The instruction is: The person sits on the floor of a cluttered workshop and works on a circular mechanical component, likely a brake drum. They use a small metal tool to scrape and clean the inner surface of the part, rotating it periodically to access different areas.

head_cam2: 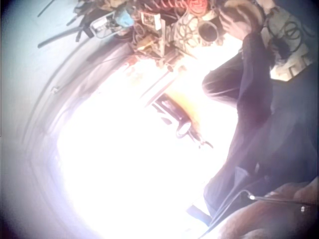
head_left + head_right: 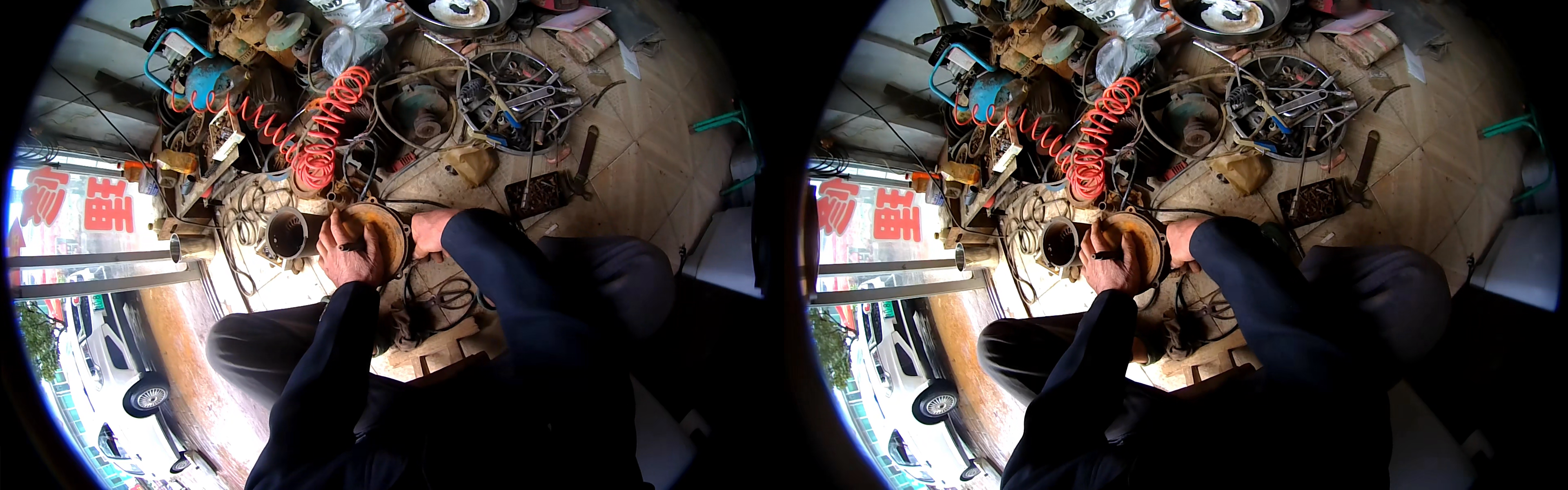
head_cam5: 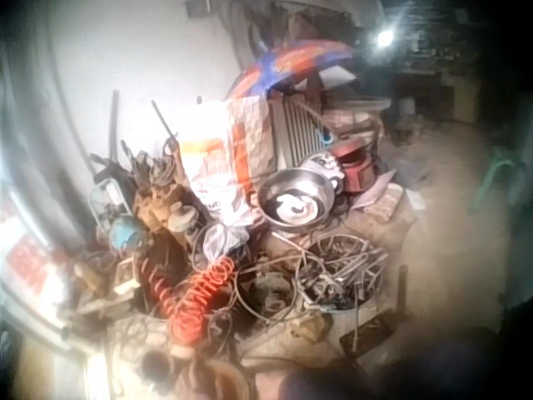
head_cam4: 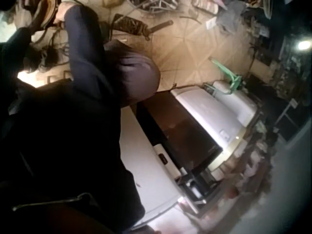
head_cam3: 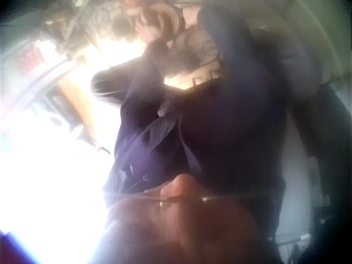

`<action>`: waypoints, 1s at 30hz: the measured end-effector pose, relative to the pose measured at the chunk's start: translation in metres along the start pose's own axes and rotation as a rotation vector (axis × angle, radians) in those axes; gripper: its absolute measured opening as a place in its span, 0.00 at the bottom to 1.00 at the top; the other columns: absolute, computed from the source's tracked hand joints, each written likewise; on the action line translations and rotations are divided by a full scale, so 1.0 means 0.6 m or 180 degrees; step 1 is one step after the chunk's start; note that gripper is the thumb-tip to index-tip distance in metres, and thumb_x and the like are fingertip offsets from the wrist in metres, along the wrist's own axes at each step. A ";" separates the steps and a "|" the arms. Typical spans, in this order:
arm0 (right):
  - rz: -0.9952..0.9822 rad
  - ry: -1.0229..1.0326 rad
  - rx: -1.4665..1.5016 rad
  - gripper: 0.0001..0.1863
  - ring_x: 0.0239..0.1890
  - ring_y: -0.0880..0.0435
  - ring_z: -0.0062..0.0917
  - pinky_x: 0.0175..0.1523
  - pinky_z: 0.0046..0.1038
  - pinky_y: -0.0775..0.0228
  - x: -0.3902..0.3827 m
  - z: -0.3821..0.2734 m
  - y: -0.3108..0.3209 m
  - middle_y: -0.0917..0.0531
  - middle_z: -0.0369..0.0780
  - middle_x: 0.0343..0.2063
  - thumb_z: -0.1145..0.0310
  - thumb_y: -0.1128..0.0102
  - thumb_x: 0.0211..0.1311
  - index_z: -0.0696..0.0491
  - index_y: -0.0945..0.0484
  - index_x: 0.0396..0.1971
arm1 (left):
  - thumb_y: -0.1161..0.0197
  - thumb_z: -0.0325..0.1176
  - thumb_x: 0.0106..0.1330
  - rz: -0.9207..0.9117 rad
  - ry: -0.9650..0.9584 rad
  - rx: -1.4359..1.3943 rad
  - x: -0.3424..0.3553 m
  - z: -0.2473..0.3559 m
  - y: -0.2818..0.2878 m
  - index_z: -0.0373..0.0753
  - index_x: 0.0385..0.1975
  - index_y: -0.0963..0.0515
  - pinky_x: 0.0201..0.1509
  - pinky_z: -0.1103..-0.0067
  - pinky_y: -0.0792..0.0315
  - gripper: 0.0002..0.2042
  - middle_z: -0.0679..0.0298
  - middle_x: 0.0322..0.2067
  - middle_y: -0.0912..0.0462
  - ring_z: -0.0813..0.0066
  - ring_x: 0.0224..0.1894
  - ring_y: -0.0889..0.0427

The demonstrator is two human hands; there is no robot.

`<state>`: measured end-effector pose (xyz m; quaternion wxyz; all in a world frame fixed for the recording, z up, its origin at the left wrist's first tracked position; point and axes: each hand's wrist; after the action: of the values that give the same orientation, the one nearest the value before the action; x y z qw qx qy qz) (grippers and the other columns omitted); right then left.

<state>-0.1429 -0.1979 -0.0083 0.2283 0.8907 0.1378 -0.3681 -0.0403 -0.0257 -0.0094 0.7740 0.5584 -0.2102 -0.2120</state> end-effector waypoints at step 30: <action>0.3698 -0.0079 0.4216 0.19 0.26 0.25 0.31 0.34 0.37 0.33 0.058 -0.094 -0.345 0.23 0.44 0.21 0.56 0.43 0.71 0.57 0.25 0.27 | 0.41 0.55 0.68 0.0010 -0.0048 0.0048 -0.004 -0.009 -0.001 0.44 0.70 0.37 0.68 0.56 0.38 0.34 0.50 0.66 0.33 0.49 0.68 0.35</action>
<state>-0.1707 0.0110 -0.0612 -0.1825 0.7653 -0.5813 -0.2077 -0.0392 -0.0206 -0.0114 0.7685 0.5623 -0.2185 -0.2134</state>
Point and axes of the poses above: each hand's wrist, its own x-axis towards the middle knuckle, its own y-axis out of the back of the hand, z = x × y
